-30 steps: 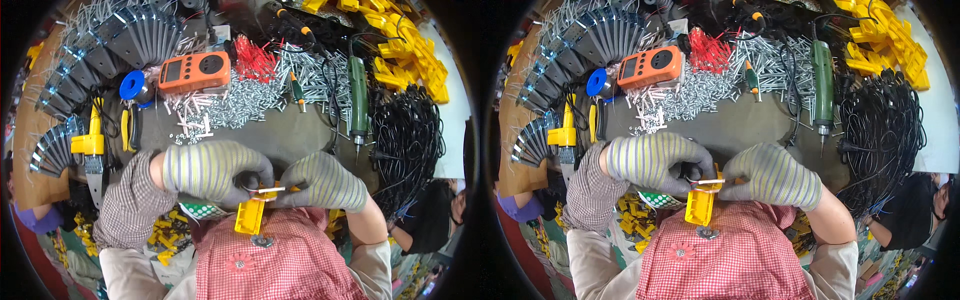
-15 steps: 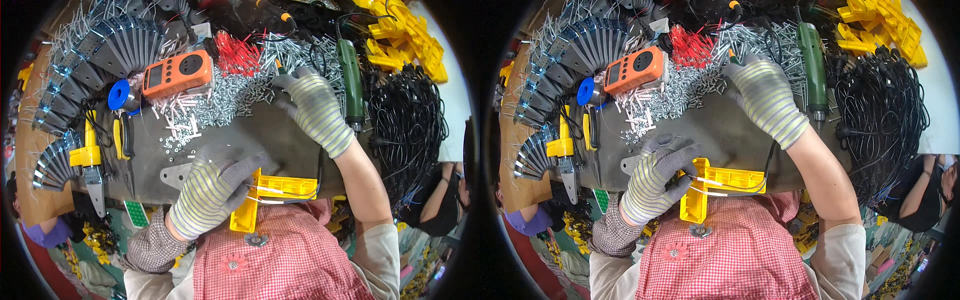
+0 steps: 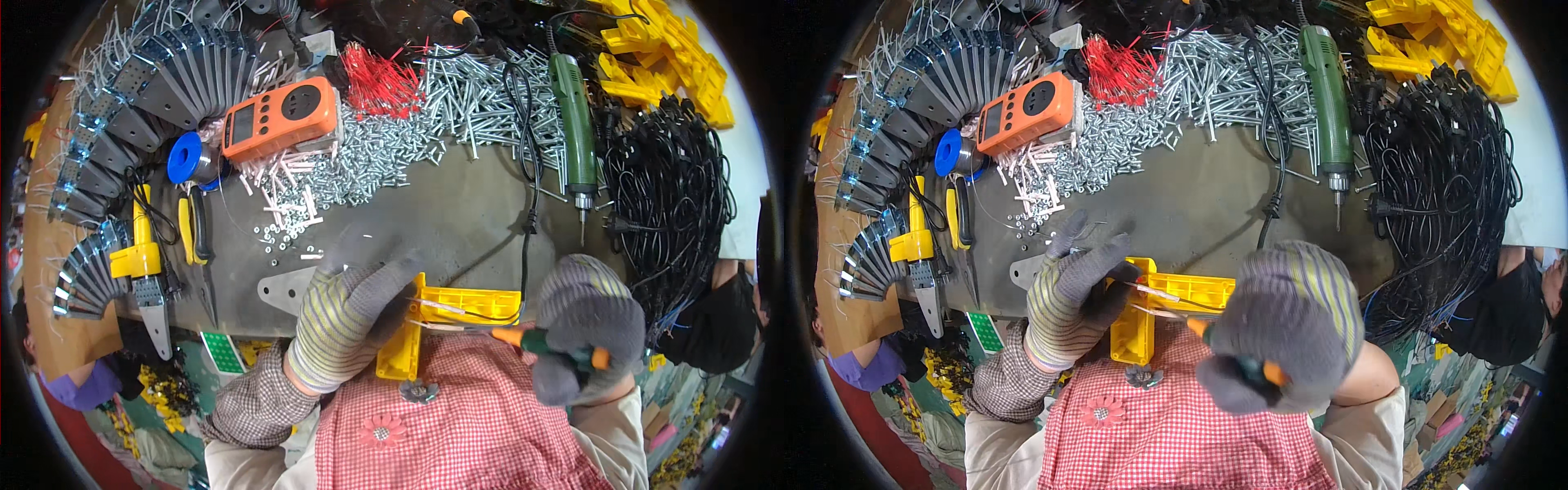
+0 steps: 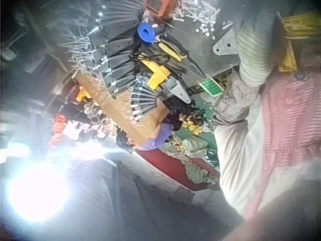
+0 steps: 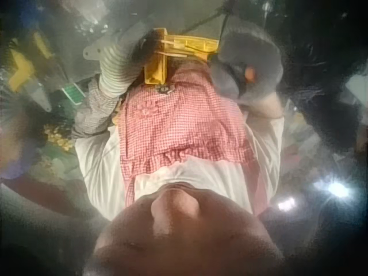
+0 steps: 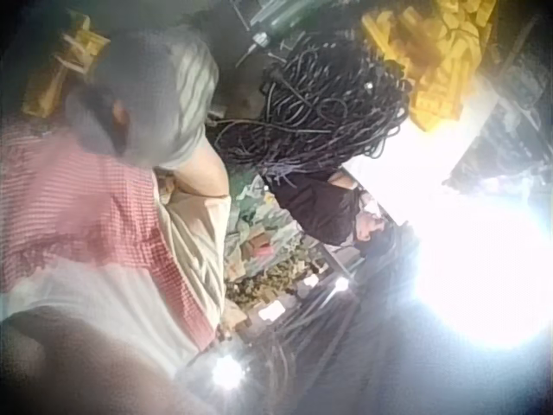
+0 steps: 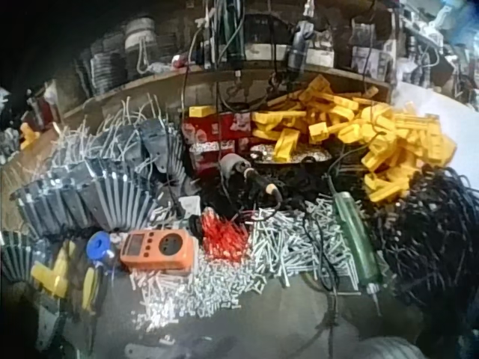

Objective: The person assembles yellow plastic housings with wires, screws, and metal plates, then solders the wire connections. Assembly is done with an electric screwdriver and soldering is done with a soldering iron and solder wire.

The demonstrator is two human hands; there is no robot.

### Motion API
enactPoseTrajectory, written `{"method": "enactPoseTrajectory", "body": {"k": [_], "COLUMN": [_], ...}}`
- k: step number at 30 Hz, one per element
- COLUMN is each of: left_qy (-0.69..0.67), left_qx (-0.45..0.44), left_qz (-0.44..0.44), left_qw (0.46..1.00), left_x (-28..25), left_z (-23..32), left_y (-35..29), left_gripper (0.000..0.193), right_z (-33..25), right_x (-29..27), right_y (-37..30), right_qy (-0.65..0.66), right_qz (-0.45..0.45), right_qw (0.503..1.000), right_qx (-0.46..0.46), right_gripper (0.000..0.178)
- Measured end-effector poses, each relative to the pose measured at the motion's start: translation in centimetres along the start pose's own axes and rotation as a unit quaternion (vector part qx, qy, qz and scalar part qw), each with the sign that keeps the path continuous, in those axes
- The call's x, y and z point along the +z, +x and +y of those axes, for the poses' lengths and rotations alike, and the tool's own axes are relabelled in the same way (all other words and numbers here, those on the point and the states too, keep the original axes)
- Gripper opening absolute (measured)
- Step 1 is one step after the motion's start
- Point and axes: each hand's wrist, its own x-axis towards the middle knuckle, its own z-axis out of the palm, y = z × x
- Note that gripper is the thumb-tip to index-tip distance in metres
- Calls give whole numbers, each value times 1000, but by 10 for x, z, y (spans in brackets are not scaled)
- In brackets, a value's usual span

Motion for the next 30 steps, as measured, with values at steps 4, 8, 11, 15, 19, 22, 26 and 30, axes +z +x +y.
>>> {"method": "enactPoseTrajectory", "body": {"k": [4, 8, 11, 15, 19, 22, 26, 30], "left_qy": [5, 54, 67, 29, 75, 7, -69, 74], "left_qx": [-20, -12, -27, -61, -38, -28, -15, 186], "left_qz": [-35, -53, -56, -47, -53, 52, 141, 123], "left_qw": [999, 997, 996, 997, 995, 998, 987, 972], "left_x": [1, -2, -1, 3, -3, -22, -71, -93], "left_z": [3, 9, 11, 9, 10, 9, 17, 29], "left_y": [1, 4, 5, 4, 7, 10, 25, 66], "left_gripper": [58, 58, 57, 58, 62, 61, 48, 39], "right_z": [11, 27, 33, 30, 27, 17, -34, -28], "right_x": [14, 14, 23, 41, 48, 42, 34, 45], "right_y": [13, 2, -6, 17, 17, 23, 64, 65], "right_qy": [-89, -76, -109, -104, -114, -134, -352, -449], "right_qz": [-80, -117, -101, -39, -58, -96, -293, -311], "right_qw": [992, 987, 983, 987, 987, 985, 888, 833], "right_qx": [-51, -75, -105, -113, -99, -45, -35, -84], "right_gripper": [40, 58, 81, 35, 32, 29, 18, 11]}}
